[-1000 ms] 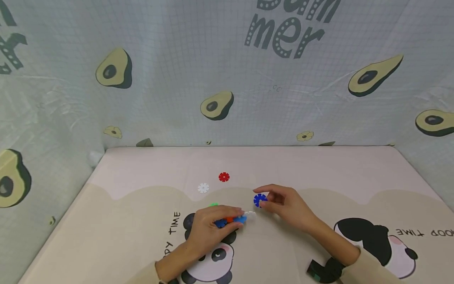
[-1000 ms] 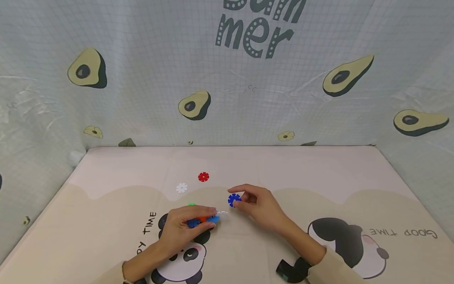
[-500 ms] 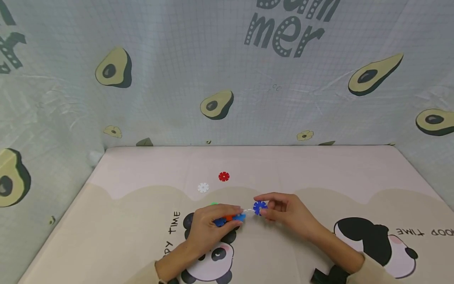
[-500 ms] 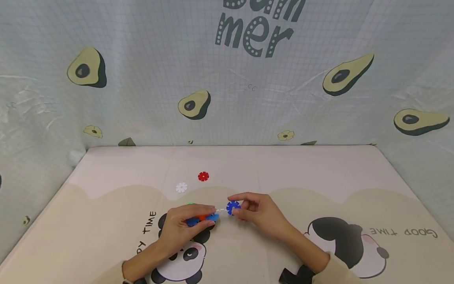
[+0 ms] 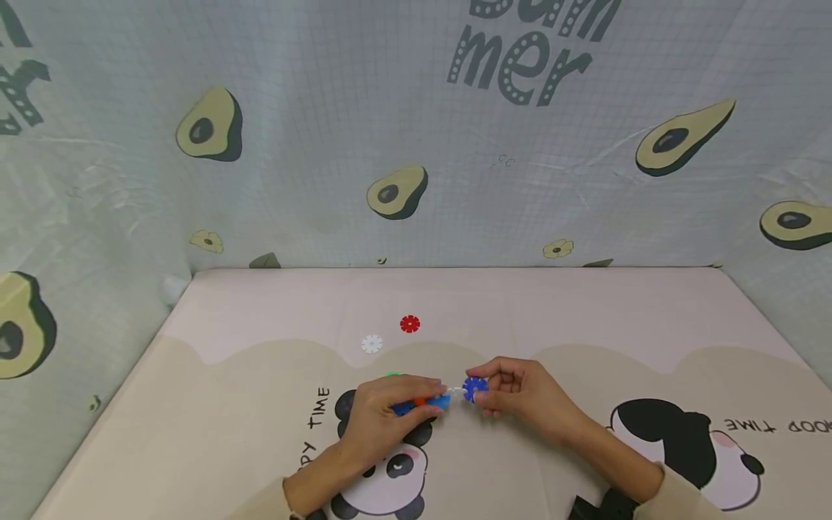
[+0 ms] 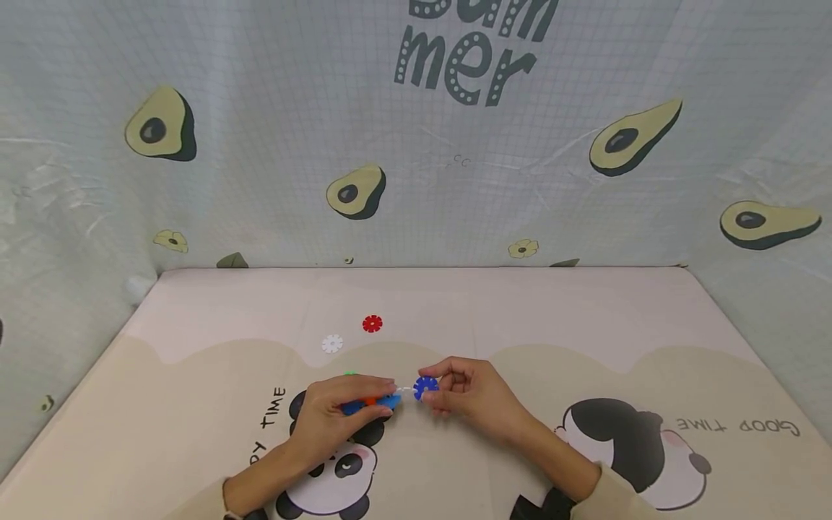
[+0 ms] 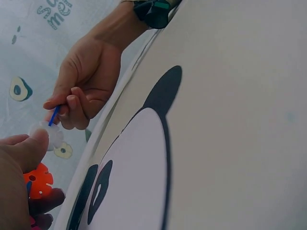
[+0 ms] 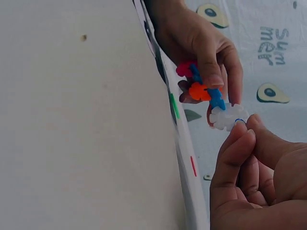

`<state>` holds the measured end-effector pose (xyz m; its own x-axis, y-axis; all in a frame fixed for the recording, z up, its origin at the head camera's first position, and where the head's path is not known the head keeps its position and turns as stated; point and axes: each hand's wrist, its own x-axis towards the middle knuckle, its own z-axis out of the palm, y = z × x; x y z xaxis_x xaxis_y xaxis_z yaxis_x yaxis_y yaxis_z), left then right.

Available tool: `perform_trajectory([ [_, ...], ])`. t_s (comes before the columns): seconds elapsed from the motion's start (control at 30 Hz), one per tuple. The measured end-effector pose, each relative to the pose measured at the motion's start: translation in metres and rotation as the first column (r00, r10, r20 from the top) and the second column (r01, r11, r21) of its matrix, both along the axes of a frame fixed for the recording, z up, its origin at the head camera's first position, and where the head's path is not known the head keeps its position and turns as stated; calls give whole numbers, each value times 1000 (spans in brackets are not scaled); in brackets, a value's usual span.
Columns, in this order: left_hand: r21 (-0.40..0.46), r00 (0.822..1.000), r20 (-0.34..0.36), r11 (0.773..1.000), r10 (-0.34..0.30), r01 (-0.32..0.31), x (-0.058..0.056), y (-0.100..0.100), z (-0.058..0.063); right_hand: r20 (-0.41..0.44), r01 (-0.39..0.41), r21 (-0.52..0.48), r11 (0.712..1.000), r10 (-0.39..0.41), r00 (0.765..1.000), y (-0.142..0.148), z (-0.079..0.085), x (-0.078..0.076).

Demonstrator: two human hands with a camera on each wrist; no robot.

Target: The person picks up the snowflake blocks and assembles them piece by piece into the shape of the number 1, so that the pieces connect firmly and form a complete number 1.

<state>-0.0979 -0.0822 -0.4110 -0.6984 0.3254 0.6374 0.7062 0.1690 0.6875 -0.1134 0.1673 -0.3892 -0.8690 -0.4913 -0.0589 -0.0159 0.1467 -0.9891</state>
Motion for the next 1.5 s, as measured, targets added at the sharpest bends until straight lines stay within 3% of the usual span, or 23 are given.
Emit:
perform_trajectory([
  [0.67, -33, 999, -48, 999, -27, 25, 0, -2, -1, 66, -5, -140, 990, 14, 998, -1, -5, 7],
  [0.97, -29, 997, -72, 999, -31, 29, 0, -1, 0, 55, -19, -189, 982, 30, 998, -2, -8, 7],
  [1.17, -26, 990, -136, 999, -23, 20, 0, 1, 2, 52, -20, -193, 981, 31, 998, -4, -8, 8],
  [1.5, -59, 989, -147, 998, 11, -19, 0, 0, 4, 63, -20, -210, 978, 34, 997, -5, -7, 9],
])
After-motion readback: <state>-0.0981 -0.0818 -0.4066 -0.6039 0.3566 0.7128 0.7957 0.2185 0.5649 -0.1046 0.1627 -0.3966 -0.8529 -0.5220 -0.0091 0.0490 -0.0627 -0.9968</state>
